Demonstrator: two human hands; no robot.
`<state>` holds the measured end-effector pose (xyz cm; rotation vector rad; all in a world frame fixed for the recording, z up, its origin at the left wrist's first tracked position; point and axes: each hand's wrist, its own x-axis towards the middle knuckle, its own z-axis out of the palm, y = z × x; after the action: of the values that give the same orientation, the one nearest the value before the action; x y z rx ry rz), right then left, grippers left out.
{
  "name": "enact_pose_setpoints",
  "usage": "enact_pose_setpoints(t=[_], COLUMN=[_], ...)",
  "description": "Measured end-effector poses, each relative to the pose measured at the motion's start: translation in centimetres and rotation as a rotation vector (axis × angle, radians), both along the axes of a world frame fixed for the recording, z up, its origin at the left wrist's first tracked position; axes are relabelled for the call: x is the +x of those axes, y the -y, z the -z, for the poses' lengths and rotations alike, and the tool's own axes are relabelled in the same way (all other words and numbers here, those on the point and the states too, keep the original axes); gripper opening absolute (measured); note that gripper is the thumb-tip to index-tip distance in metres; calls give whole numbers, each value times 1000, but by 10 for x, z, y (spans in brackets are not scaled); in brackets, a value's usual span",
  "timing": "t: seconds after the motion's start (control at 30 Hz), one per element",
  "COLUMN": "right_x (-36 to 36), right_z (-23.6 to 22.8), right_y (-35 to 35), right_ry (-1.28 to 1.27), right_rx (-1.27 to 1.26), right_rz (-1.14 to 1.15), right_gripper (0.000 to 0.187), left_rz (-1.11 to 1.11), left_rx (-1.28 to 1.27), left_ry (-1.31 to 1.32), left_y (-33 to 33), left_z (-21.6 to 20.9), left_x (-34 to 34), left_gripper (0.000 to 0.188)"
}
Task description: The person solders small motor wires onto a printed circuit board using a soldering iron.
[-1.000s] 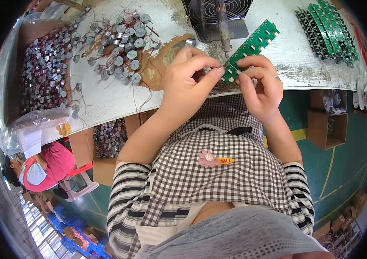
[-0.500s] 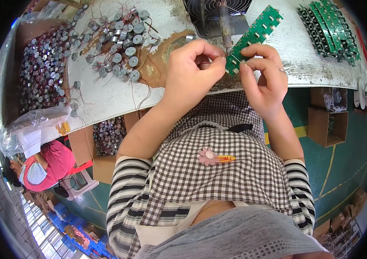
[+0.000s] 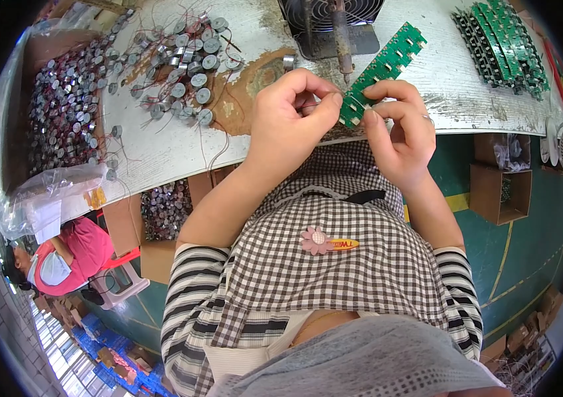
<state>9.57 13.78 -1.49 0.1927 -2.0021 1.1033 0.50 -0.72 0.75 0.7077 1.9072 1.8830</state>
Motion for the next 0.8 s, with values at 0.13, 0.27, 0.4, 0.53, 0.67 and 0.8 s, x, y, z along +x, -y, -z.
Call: enact_pose_setpoints(t=[0.13,0.27,0.4,0.53,0.67,0.8], right_x=[-2,-8,-7,-3,-2,10], right_z=[0,-3,-6,3,5,6], right_y=[2,0,2,4,6,7], right_ry=[1,-12,-8,10,-2,78], right_rx=[-13,26,22,-3,16,-201], right_rz=[-1,28,37,37,52,72], right_gripper=[10,11,10,11,11,5], left_rz=[-32,1,-48,-67,-55,30], left_rx=[-17,-120,-51,-26,-55,-84], left_ry=[-33,-65,-77,-126,-165,-181], left_y=[-2,-2,-5,-2,0,2], left_z=[3,-1,-2,4,5,4], left_x=[0,-5,-2,1,2,3], left_gripper=[8,8,9,9,10,7])
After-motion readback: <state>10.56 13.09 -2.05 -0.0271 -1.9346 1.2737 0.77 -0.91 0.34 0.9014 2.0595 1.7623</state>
